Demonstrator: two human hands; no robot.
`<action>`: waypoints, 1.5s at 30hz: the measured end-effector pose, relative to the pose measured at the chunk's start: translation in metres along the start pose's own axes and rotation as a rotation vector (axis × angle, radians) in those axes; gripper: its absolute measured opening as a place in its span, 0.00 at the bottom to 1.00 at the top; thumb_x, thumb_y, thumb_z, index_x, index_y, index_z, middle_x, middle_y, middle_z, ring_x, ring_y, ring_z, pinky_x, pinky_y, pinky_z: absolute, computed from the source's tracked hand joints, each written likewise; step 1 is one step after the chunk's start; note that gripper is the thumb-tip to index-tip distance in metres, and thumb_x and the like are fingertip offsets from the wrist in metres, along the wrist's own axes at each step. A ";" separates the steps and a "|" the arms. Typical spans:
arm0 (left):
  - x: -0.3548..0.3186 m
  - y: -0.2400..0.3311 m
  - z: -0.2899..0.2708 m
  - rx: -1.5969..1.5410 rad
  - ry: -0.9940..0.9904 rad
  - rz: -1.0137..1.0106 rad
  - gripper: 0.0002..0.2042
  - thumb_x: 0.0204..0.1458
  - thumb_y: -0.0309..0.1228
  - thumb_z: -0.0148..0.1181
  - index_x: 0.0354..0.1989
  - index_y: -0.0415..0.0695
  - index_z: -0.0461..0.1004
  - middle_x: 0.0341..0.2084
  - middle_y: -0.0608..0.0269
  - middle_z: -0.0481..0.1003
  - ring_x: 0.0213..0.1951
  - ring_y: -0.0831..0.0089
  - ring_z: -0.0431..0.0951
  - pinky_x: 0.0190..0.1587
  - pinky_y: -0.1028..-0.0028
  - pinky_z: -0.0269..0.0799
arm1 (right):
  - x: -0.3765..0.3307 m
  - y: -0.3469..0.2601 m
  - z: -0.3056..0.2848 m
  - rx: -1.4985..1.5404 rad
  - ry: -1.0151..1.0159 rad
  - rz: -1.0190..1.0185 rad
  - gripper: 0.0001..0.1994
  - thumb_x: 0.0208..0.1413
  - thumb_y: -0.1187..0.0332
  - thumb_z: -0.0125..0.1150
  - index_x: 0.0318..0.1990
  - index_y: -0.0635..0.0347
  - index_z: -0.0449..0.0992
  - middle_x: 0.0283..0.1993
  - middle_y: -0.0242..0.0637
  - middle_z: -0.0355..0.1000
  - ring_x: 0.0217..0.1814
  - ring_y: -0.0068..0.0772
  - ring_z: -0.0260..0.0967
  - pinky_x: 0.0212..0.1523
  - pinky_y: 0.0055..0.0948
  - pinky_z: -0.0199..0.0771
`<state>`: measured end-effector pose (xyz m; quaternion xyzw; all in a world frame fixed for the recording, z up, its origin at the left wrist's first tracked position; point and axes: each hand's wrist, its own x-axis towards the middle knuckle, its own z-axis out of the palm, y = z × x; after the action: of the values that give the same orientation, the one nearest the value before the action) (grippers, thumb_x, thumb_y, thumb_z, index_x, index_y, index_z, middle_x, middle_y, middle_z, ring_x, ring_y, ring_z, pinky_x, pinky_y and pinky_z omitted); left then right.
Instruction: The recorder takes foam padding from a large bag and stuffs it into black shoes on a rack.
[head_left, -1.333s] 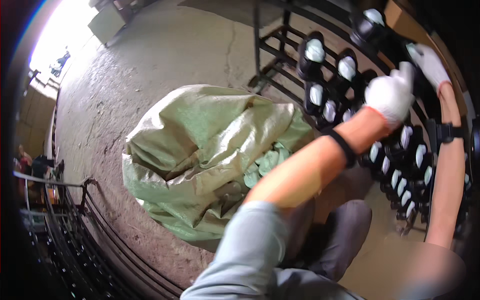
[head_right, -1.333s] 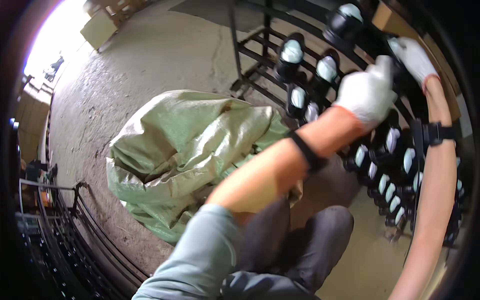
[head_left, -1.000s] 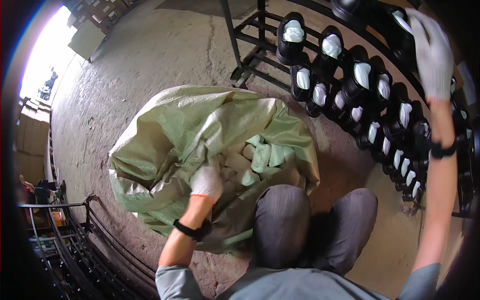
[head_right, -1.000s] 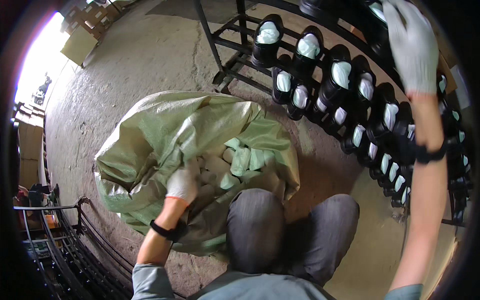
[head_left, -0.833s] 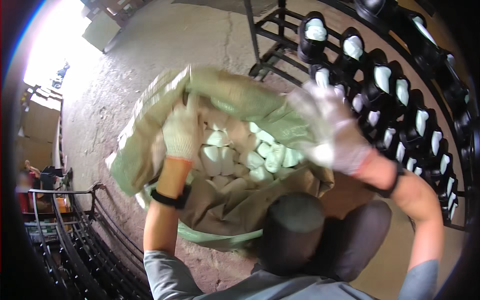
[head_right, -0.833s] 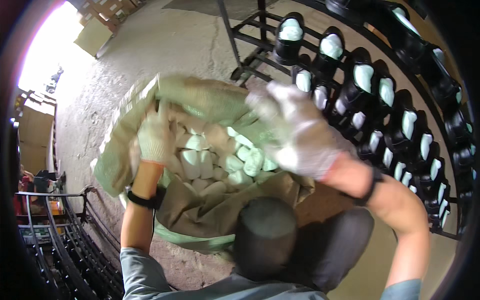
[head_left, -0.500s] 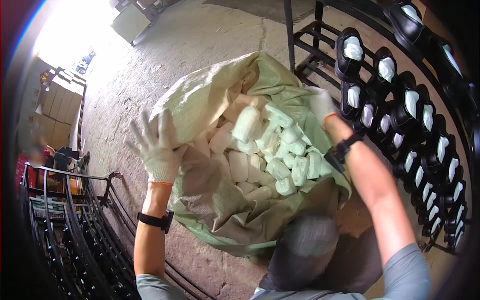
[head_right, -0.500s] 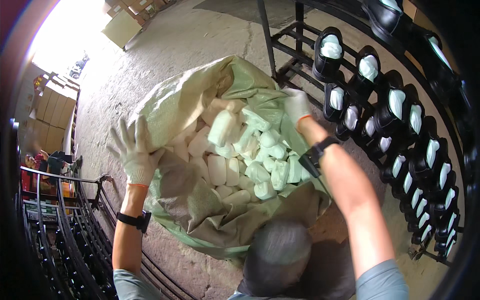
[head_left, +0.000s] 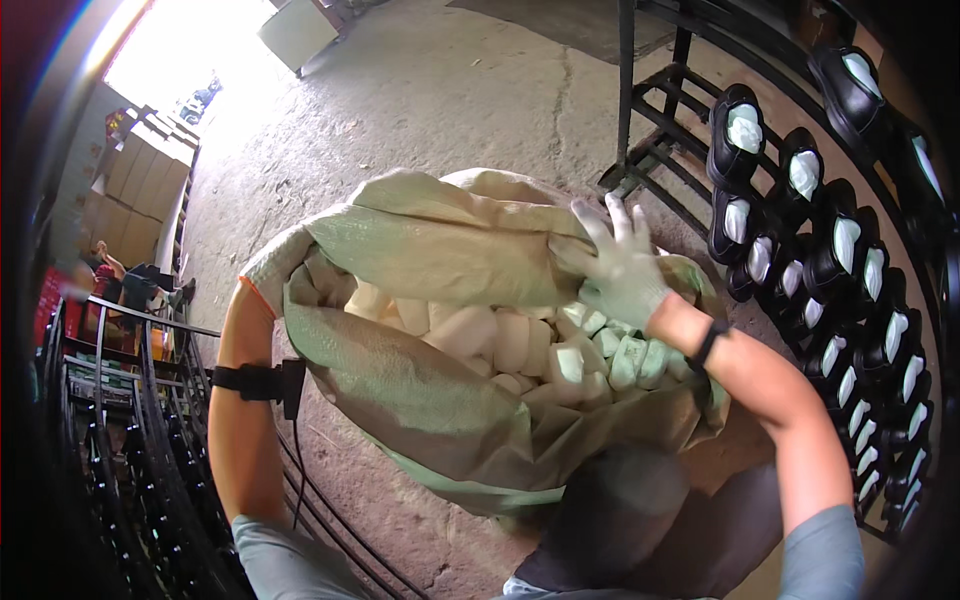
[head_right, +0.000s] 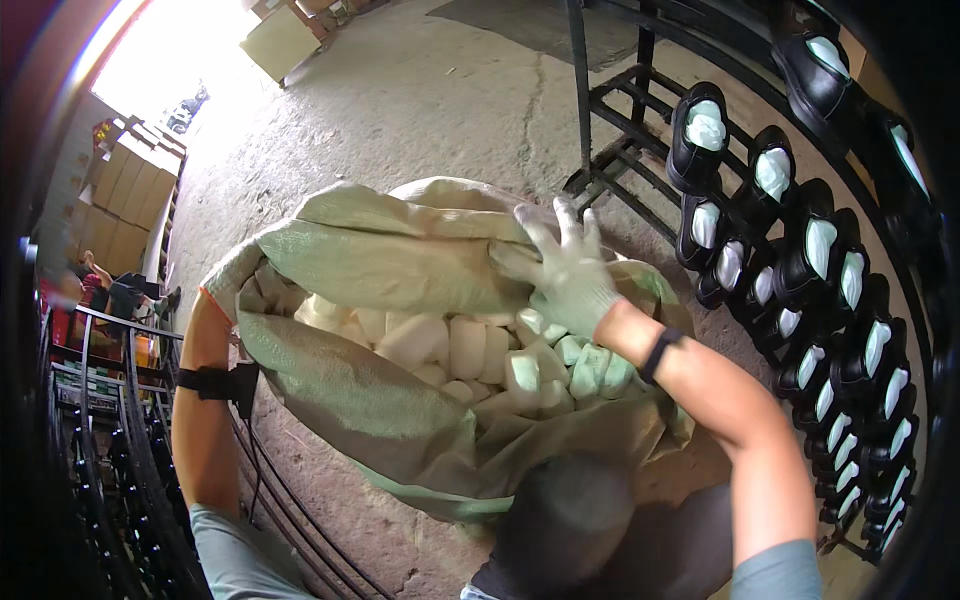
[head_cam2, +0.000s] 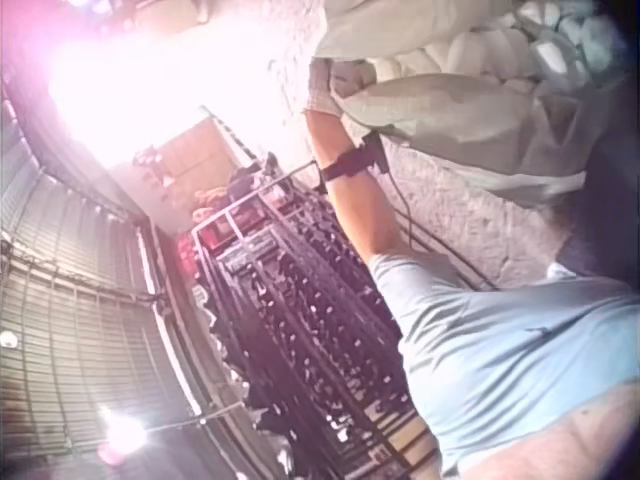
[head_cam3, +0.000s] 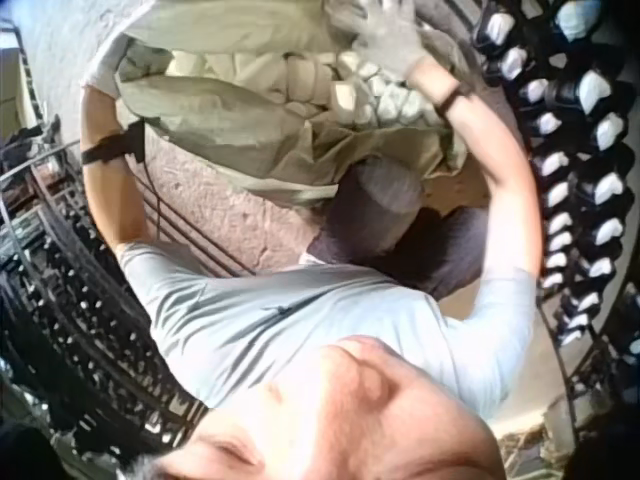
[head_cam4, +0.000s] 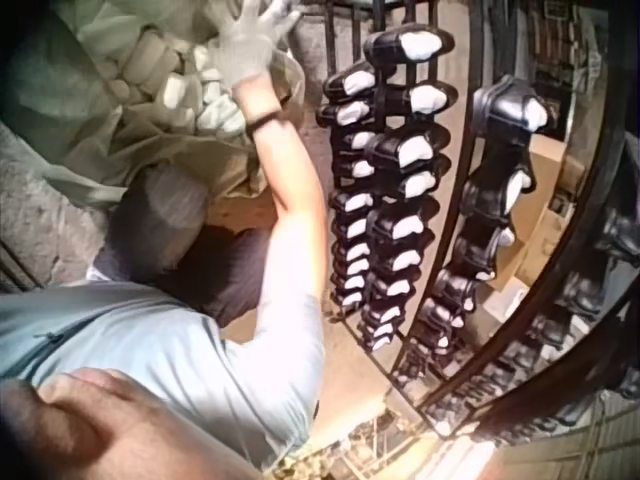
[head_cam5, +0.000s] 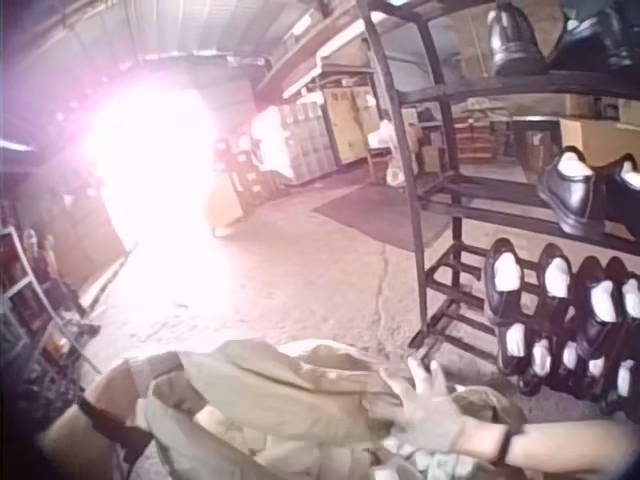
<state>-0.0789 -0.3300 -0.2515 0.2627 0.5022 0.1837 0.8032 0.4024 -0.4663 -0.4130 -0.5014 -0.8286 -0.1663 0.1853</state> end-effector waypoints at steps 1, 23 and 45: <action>0.003 0.006 0.018 -0.001 -0.108 -0.106 0.22 0.69 0.45 0.66 0.55 0.36 0.83 0.43 0.55 0.85 0.40 0.64 0.86 0.42 0.64 0.86 | 0.000 0.014 0.021 0.214 -0.063 0.098 0.36 0.54 0.58 0.76 0.73 0.43 0.75 0.79 0.54 0.65 0.73 0.59 0.71 0.72 0.54 0.74; 0.041 -0.379 0.113 0.869 1.488 0.774 0.49 0.54 0.32 0.74 0.80 0.27 0.52 0.74 0.25 0.61 0.75 0.33 0.63 0.79 0.43 0.59 | -0.075 0.092 0.114 0.336 0.023 0.336 0.26 0.63 0.65 0.68 0.69 0.40 0.79 0.64 0.48 0.78 0.61 0.51 0.79 0.65 0.44 0.80; -0.043 -0.418 0.030 -0.150 0.775 0.716 0.18 0.67 0.20 0.58 0.64 0.34 0.78 0.55 0.53 0.84 0.52 0.62 0.86 0.57 0.63 0.84 | -0.081 0.016 0.088 0.490 -0.331 0.649 0.46 0.50 0.46 0.76 0.76 0.51 0.68 0.64 0.61 0.75 0.66 0.66 0.73 0.68 0.55 0.74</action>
<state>-0.0576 -0.6931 -0.4635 0.2722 0.6264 0.5653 0.4625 0.4391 -0.4805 -0.5267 -0.6969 -0.6617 0.1845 0.2062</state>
